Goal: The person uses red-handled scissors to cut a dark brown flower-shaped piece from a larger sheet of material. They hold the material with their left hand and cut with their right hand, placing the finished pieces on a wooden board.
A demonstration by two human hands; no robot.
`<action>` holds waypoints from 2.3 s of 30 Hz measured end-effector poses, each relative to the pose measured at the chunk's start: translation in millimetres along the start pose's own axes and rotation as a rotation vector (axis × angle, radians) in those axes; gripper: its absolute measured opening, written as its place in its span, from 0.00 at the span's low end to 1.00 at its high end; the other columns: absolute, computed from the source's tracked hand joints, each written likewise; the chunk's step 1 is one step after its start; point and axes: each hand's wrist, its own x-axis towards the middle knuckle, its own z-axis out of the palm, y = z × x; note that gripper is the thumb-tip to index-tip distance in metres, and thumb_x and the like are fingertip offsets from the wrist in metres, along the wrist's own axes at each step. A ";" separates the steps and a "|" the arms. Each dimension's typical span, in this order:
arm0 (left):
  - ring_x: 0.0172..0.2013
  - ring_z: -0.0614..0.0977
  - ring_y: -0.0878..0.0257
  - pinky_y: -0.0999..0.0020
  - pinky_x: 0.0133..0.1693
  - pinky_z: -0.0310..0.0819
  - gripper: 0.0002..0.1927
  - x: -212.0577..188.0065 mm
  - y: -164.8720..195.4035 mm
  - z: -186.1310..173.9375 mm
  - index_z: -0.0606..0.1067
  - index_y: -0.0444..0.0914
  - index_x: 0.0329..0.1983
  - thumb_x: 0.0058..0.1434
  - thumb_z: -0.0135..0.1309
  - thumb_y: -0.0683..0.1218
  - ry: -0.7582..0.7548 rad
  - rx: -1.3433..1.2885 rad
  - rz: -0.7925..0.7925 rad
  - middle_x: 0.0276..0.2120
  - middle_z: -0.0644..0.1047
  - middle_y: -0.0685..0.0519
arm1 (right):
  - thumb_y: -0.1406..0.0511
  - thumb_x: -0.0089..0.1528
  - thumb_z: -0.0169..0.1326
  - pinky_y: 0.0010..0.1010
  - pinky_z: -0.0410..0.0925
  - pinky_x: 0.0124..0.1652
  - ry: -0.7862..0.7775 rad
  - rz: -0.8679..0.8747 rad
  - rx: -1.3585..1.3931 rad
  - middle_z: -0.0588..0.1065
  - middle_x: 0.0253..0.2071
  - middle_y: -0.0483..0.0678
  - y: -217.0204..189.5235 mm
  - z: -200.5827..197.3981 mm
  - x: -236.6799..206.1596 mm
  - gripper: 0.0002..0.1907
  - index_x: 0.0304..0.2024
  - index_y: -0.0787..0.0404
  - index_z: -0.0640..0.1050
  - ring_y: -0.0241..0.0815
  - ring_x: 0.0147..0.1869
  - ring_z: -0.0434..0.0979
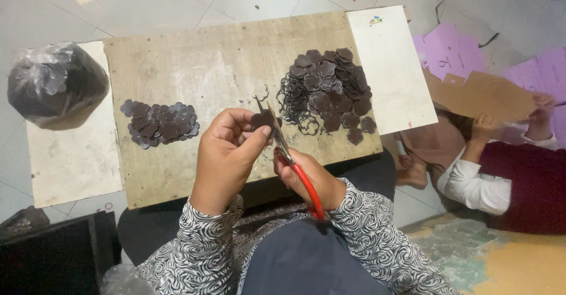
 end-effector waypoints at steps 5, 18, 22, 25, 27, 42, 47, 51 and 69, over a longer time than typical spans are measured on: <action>0.37 0.81 0.70 0.76 0.42 0.79 0.06 1.0 -2.9 0.8 0.74 0.32 0.44 0.66 0.56 0.38 0.005 -0.010 0.020 0.38 0.80 0.53 | 0.35 0.67 0.41 0.23 0.63 0.37 0.014 -0.008 -0.026 0.64 0.33 0.40 2.8 -0.5 -0.5 0.35 0.40 0.60 0.68 0.31 0.36 0.63; 0.31 0.81 0.69 0.75 0.33 0.74 0.06 0.5 -3.0 -4.2 0.74 0.32 0.40 0.64 0.58 0.39 -0.074 0.082 -0.098 0.31 0.80 0.54 | 0.29 0.63 0.39 0.27 0.67 0.41 -0.075 -0.003 0.076 0.67 0.37 0.44 -2.2 0.9 1.3 0.44 0.47 0.62 0.69 0.35 0.39 0.68; 0.32 0.83 0.69 0.75 0.33 0.76 0.05 1.5 -2.9 -2.0 0.73 0.34 0.40 0.64 0.57 0.40 -0.071 -0.031 -0.145 0.31 0.79 0.54 | 0.29 0.64 0.40 0.28 0.65 0.42 -0.115 -0.024 0.136 0.67 0.36 0.44 -0.9 -2.7 1.3 0.43 0.45 0.62 0.69 0.36 0.40 0.67; 0.32 0.82 0.68 0.74 0.33 0.77 0.05 2.7 -3.7 -0.9 0.73 0.34 0.40 0.64 0.56 0.39 -0.069 -0.097 -0.170 0.31 0.79 0.54 | 0.29 0.63 0.41 0.28 0.66 0.43 -0.133 -0.015 0.143 0.67 0.37 0.44 -1.0 -3.6 2.3 0.42 0.44 0.62 0.68 0.36 0.41 0.67; 0.31 0.82 0.68 0.74 0.34 0.76 0.04 3.0 -3.8 -1.0 0.74 0.34 0.40 0.64 0.57 0.39 -0.061 -0.093 -0.175 0.31 0.79 0.54 | 0.30 0.64 0.40 0.27 0.65 0.42 -0.091 -0.009 0.113 0.67 0.36 0.43 -1.6 -2.8 2.6 0.42 0.44 0.62 0.69 0.35 0.40 0.66; 0.31 0.79 0.69 0.73 0.36 0.75 0.05 2.8 -7.5 -4.1 0.75 0.33 0.39 0.66 0.56 0.41 -0.139 -0.049 -0.131 0.30 0.80 0.54 | 0.35 0.66 0.41 0.25 0.65 0.41 -0.065 0.016 0.171 0.66 0.37 0.43 2.2 -3.3 -1.1 0.38 0.49 0.62 0.68 0.33 0.39 0.65; 0.33 0.79 0.70 0.73 0.38 0.75 0.04 0.3 -6.6 -3.0 0.75 0.33 0.41 0.66 0.56 0.40 -0.144 -0.058 -0.090 0.32 0.80 0.54 | 0.36 0.67 0.42 0.25 0.66 0.40 0.007 0.058 0.162 0.65 0.36 0.43 6.2 0.4 -2.0 0.36 0.46 0.63 0.69 0.33 0.38 0.64; 0.36 0.79 0.70 0.74 0.40 0.75 0.05 -0.6 -7.3 1.6 0.75 0.34 0.43 0.66 0.56 0.39 -0.100 -0.104 -0.018 0.35 0.79 0.54 | 0.34 0.67 0.40 0.25 0.66 0.41 -0.012 0.011 0.118 0.66 0.36 0.43 5.1 -1.2 -0.8 0.38 0.46 0.62 0.69 0.33 0.39 0.66; 0.30 0.79 0.69 0.73 0.35 0.75 0.05 -2.2 -10.9 5.9 0.75 0.32 0.41 0.66 0.57 0.39 -0.111 -0.127 -0.044 0.30 0.80 0.53 | 0.32 0.65 0.40 0.26 0.65 0.39 0.000 -0.039 0.072 0.67 0.35 0.43 -2.1 -0.4 -0.2 0.39 0.45 0.61 0.69 0.34 0.38 0.66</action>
